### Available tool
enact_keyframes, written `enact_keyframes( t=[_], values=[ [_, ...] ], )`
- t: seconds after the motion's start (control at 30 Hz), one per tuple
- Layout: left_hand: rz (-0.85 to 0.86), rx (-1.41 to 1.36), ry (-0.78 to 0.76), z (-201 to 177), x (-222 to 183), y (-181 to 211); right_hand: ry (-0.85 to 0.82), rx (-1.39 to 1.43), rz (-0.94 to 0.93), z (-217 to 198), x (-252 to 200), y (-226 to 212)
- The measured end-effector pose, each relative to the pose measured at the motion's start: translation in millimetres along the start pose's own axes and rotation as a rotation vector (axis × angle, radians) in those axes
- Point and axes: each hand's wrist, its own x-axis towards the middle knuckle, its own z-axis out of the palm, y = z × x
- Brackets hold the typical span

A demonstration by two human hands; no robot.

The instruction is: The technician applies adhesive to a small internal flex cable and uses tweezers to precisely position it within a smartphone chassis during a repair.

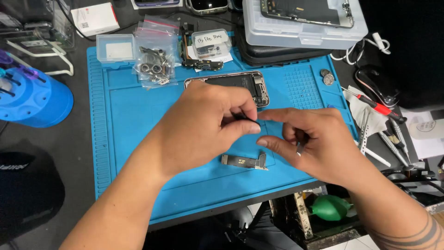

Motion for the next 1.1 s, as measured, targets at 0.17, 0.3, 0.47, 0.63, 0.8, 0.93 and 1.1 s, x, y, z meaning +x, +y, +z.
enact_keyframes(
  t=[0.17,0.3,0.47,0.63,0.8,0.93,1.1],
  values=[
    [-0.033,-0.081,-0.081,-2.1,-1.5,4.3,-0.018,0.188,-0.115,1.1,3.9,3.6],
    [-0.041,-0.163,-0.198,-4.0,-0.5,3.7,-0.066,0.268,-0.168,-2.7,3.2,6.9],
    [0.045,-0.089,-0.175,-12.2,-1.5,-3.1,-0.009,0.229,-0.154,-6.7,9.0,3.0],
    [0.208,0.148,0.074,-9.8,2.3,-18.8,0.034,0.001,-0.307,-14.3,30.1,1.9],
    [0.34,0.351,0.201,-15.9,4.2,-37.1,-0.011,-0.141,-0.457,-12.0,63.3,20.4],
    [0.247,0.416,0.214,-15.8,8.9,-61.5,-0.019,-0.194,-0.546,3.7,82.6,37.4],
    [-0.006,0.579,0.143,-16.5,16.0,-87.6,0.027,-0.722,-0.613,20.5,98.9,52.7]
  ],
)
